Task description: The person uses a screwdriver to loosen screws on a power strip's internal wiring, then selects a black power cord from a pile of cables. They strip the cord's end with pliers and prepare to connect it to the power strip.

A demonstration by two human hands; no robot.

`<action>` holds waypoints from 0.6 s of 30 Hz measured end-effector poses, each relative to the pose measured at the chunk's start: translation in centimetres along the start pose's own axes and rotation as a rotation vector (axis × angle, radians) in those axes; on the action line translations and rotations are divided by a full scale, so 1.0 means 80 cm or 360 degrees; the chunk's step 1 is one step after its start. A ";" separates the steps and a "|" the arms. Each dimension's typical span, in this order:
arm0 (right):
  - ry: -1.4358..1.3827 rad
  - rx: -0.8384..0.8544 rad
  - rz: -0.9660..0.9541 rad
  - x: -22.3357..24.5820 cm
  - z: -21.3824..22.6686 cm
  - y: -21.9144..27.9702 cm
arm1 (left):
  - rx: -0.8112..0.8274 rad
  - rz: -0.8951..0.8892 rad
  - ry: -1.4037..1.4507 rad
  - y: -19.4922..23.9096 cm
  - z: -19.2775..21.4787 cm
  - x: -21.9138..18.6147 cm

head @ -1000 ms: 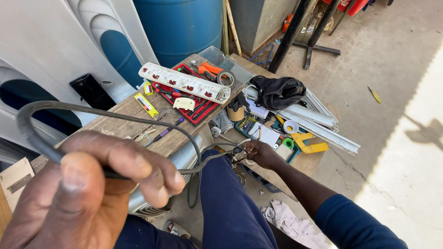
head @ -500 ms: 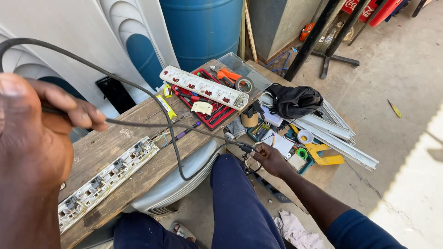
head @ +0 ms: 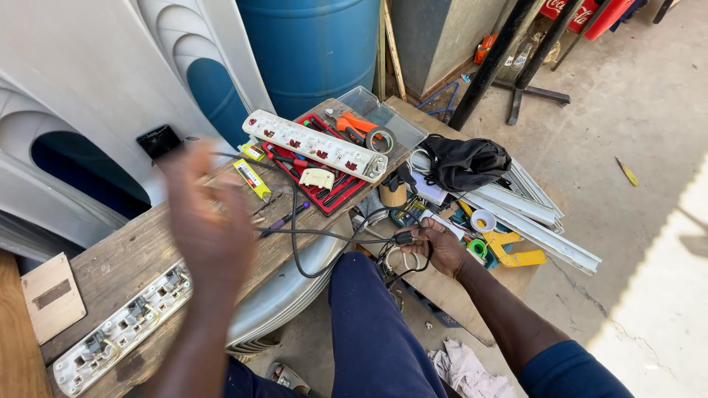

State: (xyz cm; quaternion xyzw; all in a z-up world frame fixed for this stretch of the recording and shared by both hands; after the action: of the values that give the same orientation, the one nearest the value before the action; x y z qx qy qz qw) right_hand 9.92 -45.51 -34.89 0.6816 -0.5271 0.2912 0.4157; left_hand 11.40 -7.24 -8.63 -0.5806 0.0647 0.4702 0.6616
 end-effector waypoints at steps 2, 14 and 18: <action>-0.0093 -0.0009 0.0030 0.007 -0.010 0.005 | 0.0142 -0.0056 0.0203 0.049 -0.063 -0.021; -0.0339 0.0078 -0.0069 0.013 -0.002 0.013 | 0.1772 0.0234 -0.0198 0.218 -0.314 0.062; 0.0169 0.0133 -0.0135 0.005 -0.001 0.003 | 0.1839 0.0337 -0.0070 0.202 -0.296 0.067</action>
State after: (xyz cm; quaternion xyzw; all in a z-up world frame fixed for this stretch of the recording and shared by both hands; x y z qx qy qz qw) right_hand 9.81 -45.70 -34.45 0.7036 -0.4623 0.3308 0.4263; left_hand 13.94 -25.81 -30.98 -0.1062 0.3544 0.4341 0.8214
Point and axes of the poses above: each hand's wrist, its own y-axis away from the middle knuckle, its own z-axis out of the back of the hand, x = y × z, the point moved 3 cm from there along -y, towards the middle knuckle, and after that the axes turned 4 degrees about -z, right-handed, at the moved point
